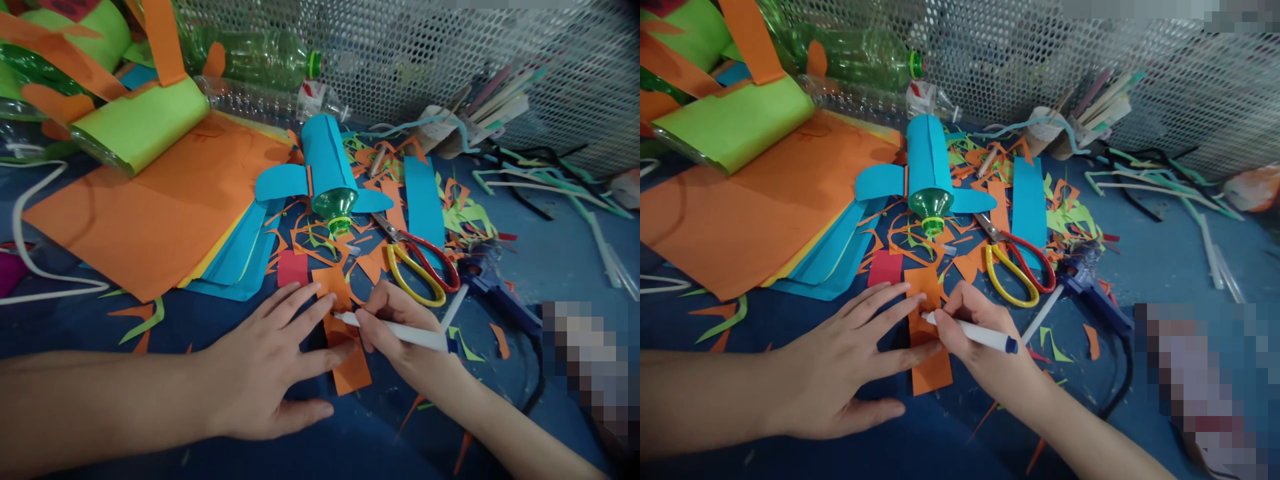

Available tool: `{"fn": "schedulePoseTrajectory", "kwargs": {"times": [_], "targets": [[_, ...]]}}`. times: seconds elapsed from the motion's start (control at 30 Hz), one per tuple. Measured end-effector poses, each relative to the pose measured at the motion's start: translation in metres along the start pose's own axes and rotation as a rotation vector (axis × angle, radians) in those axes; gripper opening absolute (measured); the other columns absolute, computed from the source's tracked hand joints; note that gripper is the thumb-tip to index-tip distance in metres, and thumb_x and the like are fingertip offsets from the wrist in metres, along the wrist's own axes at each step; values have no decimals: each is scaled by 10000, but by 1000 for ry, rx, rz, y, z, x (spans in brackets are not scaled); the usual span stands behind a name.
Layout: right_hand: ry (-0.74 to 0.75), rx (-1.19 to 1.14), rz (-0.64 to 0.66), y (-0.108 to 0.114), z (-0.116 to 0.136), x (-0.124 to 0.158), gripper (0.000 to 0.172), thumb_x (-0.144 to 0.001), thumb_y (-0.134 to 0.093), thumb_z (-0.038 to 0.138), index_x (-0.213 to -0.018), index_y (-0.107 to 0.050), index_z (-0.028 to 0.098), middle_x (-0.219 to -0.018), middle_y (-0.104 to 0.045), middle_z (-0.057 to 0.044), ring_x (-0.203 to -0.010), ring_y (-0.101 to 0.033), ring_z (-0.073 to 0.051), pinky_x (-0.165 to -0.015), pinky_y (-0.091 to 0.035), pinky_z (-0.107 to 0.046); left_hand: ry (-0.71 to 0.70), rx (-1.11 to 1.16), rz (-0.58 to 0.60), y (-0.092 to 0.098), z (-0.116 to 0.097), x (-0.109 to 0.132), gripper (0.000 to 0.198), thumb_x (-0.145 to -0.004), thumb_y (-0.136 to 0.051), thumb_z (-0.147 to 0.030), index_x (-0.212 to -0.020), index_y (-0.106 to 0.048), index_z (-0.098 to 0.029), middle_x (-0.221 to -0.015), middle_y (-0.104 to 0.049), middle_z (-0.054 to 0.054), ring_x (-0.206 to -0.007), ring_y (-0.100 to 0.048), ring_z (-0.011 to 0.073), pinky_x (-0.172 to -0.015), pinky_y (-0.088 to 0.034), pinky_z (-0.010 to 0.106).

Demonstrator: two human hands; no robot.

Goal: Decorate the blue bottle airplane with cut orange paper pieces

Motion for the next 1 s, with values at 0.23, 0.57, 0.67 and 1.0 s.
{"fn": "schedulePoseTrajectory", "kwargs": {"times": [0.23, 0.57, 0.67, 1.0], "targets": [[-13, -6, 67, 0, 7, -1, 221, -880, -507, 360, -723, -438, 219, -558, -526, 49, -491, -460, -99, -467, -328, -230, 4, -1, 12, -1, 1, 0, 555, -835, -483, -510, -1340, -410, -292, -1420, -339, 132, -1294, -284, 383, -994, -320, 557], [48, 62, 52, 3, 15, -4, 222, -849, -503, 258, -647, -422, 214, -527, -452, 58, -452, -404, -79, -445, -325, -212, 4, 6, 2, -1, 1, 0, 548, -836, -487, -505, -1333, -422, -285, -1431, -325, 130, -1295, -279, 385, -997, -318, 561], [46, 53, 31, 4, 15, -4, 223, -826, -501, 221, -627, -402, 215, -515, -415, 65, -432, -369, -71, -422, -300, -208, 6, 5, 13, -1, 1, 0, 547, -838, -481, -505, -1337, -413, -290, -1433, -316, 137, -1300, -270, 388, -993, -318, 570], [47, 77, -76, 8, 12, -5, 227, -804, -484, 203, -619, -354, 222, -544, -345, 64, -453, -325, -83, -421, -280, -216, -2, 30, 15, 0, 1, 0, 521, -840, -486, -498, -1306, -449, -269, -1431, -310, 156, -1310, -258, 386, -1003, -299, 576]]}}
Point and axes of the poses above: each hand's wrist, its own x-axis away from the middle knuckle, its own y-axis out of the back of the hand, z = x × y, the point moved 1 cm from there along -x, towards the middle knuckle
